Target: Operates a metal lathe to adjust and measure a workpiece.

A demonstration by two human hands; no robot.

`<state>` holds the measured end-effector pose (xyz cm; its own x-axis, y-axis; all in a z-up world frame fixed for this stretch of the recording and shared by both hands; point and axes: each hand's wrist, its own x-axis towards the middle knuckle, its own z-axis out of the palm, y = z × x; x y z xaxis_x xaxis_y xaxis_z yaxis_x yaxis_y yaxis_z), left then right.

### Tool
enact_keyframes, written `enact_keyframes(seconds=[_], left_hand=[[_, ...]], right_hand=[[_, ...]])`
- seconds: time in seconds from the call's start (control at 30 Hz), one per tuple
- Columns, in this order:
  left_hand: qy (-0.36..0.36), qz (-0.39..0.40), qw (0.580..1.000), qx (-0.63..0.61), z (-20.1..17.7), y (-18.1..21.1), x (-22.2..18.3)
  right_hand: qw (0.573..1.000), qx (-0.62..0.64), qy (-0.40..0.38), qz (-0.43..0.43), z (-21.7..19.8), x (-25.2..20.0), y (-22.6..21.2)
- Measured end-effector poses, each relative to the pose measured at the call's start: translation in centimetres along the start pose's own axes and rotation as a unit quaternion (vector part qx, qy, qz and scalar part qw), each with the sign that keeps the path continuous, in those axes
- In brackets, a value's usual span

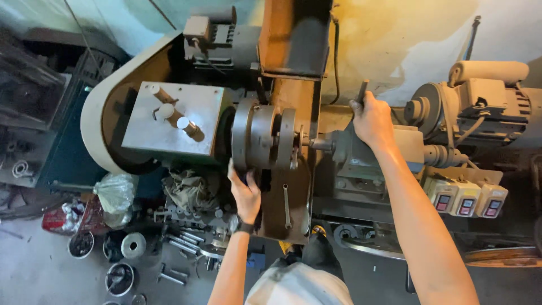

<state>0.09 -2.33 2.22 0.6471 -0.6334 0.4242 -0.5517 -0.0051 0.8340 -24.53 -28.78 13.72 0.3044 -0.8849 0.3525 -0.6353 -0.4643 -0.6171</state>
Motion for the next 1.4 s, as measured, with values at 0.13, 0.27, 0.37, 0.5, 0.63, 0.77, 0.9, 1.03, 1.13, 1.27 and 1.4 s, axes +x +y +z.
enact_keyframes(seconds=[0.13, 0.27, 0.37, 0.5, 0.63, 0.77, 0.9, 1.03, 1.13, 1.27, 1.4], left_hand=[[-0.024, -0.047, 0.998, 0.038, -0.8, 1.7, -1.1], [0.034, 0.193, 0.973, 0.118, -0.5, 9.4, 9.4], [-0.103, 0.091, 0.971, 0.194, 1.8, 10.9, 17.5], [-0.179, -0.103, 0.930, 0.303, 3.1, 8.5, 18.1], [-0.073, -0.052, 0.993, 0.073, -0.5, 9.3, 11.3], [0.006, 0.036, 0.998, -0.051, -2.0, 5.8, 4.0], [-0.032, -0.138, 0.990, -0.026, -6.9, 0.2, -5.3], [-0.011, -0.314, 0.944, 0.100, -15.7, -3.1, -10.0], [-0.033, -0.330, 0.888, 0.318, -19.3, -7.4, -13.4], [-0.053, -0.488, 0.845, 0.214, -18.1, -8.7, -14.0], [-0.004, -0.567, 0.818, 0.097, -15.5, -9.2, -13.6]], right_hand=[[1.000, -0.005, -0.005, 0.005, -0.1, 0.0, -0.6], [1.000, 0.000, -0.007, 0.009, -0.4, -0.1, -0.8], [1.000, 0.006, -0.008, 0.013, -0.5, 0.0, -0.5], [1.000, -0.007, 0.004, 0.001, -0.6, -0.1, -0.5], [1.000, -0.008, 0.002, -0.019, -0.2, 0.1, 0.6], [0.998, -0.039, 0.014, -0.052, 0.4, 0.6, 2.6], [0.986, -0.051, 0.046, -0.155, 0.8, 0.2, 7.0], [0.966, 0.173, 0.164, -0.096, 1.8, -5.1, 9.2], [0.868, 0.451, 0.202, 0.043, 1.8, -14.0, -0.9], [0.864, 0.500, 0.052, -0.005, 4.0, -23.7, -13.8], [0.842, 0.507, -0.186, -0.019, 6.7, -28.2, -15.7]])
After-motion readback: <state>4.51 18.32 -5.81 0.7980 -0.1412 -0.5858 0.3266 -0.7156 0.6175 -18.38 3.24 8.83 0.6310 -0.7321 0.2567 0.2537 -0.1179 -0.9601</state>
